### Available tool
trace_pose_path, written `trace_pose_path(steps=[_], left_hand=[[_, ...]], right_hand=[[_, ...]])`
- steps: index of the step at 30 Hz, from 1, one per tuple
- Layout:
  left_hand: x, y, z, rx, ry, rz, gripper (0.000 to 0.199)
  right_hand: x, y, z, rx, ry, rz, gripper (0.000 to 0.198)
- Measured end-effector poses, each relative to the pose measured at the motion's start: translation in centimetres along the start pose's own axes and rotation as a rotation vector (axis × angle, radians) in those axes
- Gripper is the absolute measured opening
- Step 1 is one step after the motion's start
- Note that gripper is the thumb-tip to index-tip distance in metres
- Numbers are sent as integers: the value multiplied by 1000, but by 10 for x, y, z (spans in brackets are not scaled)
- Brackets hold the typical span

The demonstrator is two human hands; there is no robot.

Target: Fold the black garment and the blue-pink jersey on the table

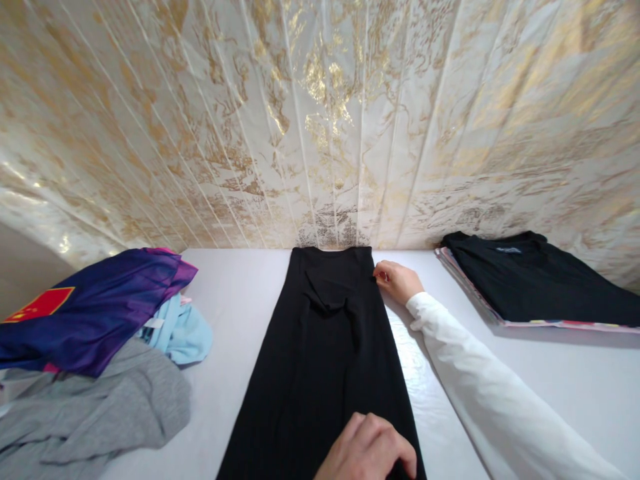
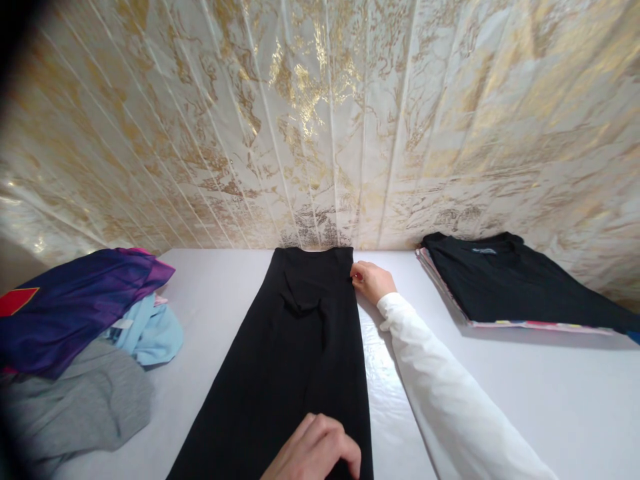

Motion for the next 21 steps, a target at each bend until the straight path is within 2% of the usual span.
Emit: trace_pose_path(steps=[4,7,10,13,15,18,21], left_hand=[[5,-3,-2,3,-67,40,28],[13,-7,-15,77,-23,71,24],[23,-11,-30,90,-67,141,16],[35,-13,-41,207,-183,296,10],[40,-15,-43,289,-232,326,8],[43,-18,-41,350,-245,357,16],[40,-17,-35,359,-244,424,27]], right_hand=[[3,-2,2,2,-6,10,11],[3,-2,4,-11,-25,-11,11],[1,0,4,-23,-51,-33,11],[0,6,3,-21,-77,-37,11],[-2,12,1,-11,-97,-34,12],[-7,21,-2,2,-121,-32,14],[-16,29,-5,-1,-142,-46,17]])
Point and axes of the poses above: each hand's wrist, its own y-axis away from the middle knuckle, its own z-axis out of the palm, x = y × z, the point moved 2 cm from there along -y, towards the middle knuckle, and after that the axes turned 10 degrees about -z, right-handed, at the moved point
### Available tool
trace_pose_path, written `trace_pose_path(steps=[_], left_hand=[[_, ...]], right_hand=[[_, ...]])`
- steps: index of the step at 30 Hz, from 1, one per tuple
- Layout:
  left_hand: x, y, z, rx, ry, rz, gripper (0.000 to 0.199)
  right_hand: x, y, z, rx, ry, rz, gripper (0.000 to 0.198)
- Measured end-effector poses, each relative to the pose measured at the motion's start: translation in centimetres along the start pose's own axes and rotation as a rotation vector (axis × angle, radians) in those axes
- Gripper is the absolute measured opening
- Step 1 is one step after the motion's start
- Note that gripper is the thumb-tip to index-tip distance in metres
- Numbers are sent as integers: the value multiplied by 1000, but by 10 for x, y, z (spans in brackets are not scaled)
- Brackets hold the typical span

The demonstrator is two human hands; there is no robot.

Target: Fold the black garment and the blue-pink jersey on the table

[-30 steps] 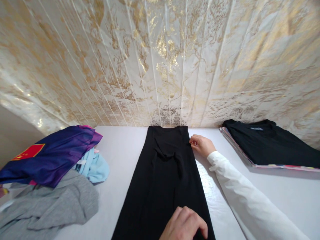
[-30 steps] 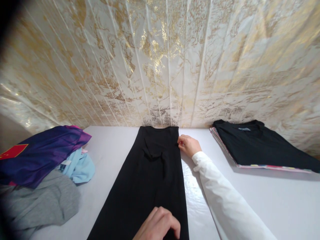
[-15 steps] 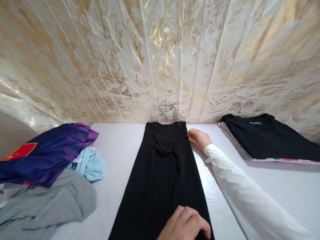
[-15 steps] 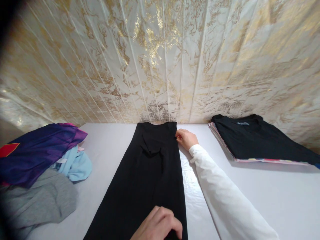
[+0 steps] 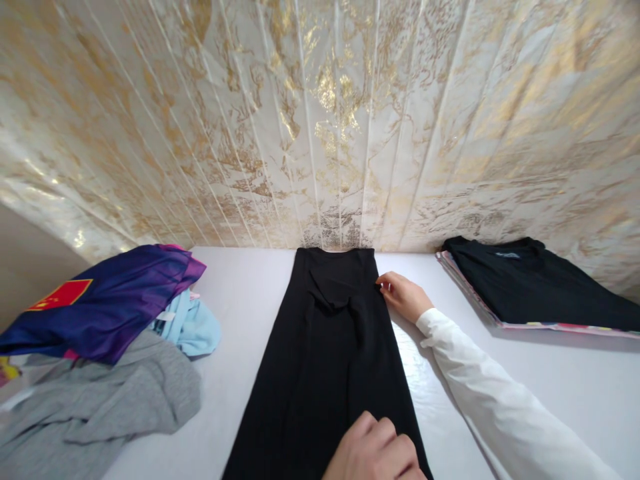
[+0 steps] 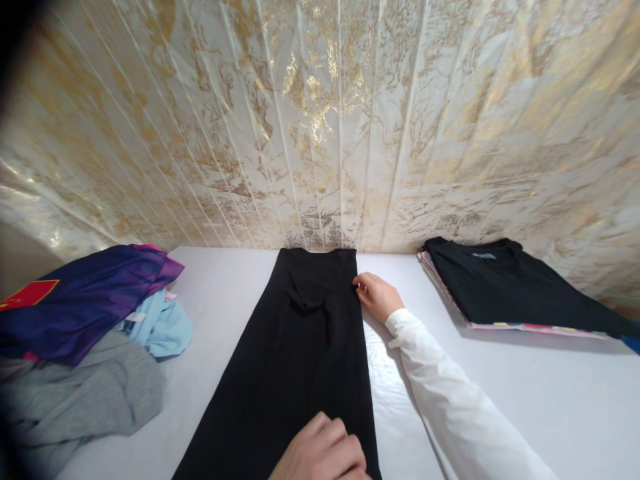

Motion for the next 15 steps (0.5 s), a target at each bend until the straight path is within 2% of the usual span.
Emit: trace_pose_path(steps=[4,7,10,12,15], left_hand=[[-4,6,2,-34,22,-32,25],[-9,5,-7,-254,32,-60,17],[-17,-2,-28,-515,2,-96,17],[-23,-7,-47,-613,-3,-131,16],[-31,-8,-69,-661,18,-164,16]], right_hand=[[-16,10,-5,-18,-31,-39,19],[-33,21,-10,-25,-56,-74,20],[-58,36,-16,-36,-120,-137,20],[-78,47,-20,-64,-172,-193,20],[-111,65,-27,-129,-232,-249,19]])
Point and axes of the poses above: each hand's wrist, its own y-axis away from the middle knuckle, its own z-axis out of the palm, x = y × z, the point moved 2 cm from there along -y, towards the middle knuckle, and after that the axes turned 10 degrees about -z, right-handed, at the moved point
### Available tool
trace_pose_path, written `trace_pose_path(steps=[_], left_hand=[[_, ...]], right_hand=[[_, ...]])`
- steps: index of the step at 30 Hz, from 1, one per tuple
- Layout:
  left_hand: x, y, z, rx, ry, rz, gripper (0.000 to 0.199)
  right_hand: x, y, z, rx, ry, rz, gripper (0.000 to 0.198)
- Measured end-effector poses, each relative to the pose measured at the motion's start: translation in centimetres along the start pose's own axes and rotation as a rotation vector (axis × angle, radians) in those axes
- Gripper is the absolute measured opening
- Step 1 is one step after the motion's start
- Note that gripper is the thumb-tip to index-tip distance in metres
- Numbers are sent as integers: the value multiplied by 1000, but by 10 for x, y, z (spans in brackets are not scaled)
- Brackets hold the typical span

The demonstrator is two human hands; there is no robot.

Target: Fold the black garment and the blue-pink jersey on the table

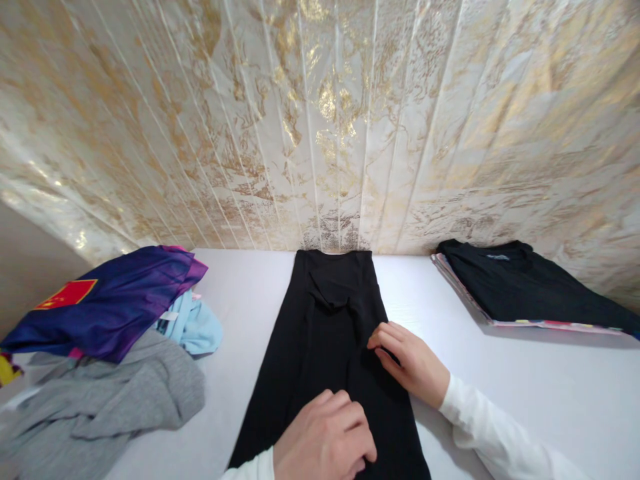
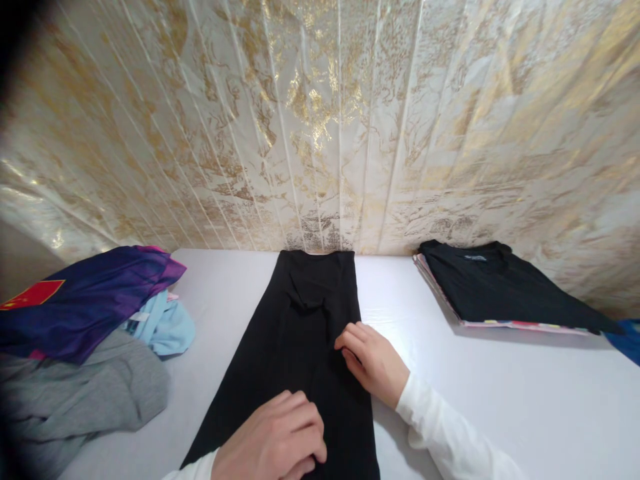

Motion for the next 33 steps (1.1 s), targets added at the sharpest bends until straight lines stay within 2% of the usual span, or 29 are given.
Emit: trace_pose_path(steps=[5,9,14,18,20,23,26,29,33], left_hand=[[-5,14,-2,31,36,65,12],[-4,14,0,41,-4,54,9],[-1,6,-1,17,-58,21,20],[-1,5,3,76,-62,40,19],[-1,6,5,126,-51,86,14],[-1,7,7,209,-31,144,5],[-2,8,7,254,-10,147,13],[-2,9,7,226,18,152,10],[-3,11,8,174,18,162,12]], right_hand=[[-54,19,-1,-142,-102,1,15],[-74,34,1,-255,-129,34,13],[-73,45,8,-301,-124,127,9],[-71,47,8,-313,-121,192,24],[-70,47,7,-321,-120,171,25],[-70,47,5,-319,-93,81,16],[-69,48,3,-334,4,-25,12],[-68,49,0,-338,33,-42,16],[-66,48,-10,-255,13,-3,23]])
Point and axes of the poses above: each hand's wrist, its own y-axis away from the middle knuckle, its own z-axis out of the palm, x = y × z, the point moved 2 cm from there along -y, towards the middle knuckle, and after that the axes turned 10 degrees about -z, right-handed, at the moved point
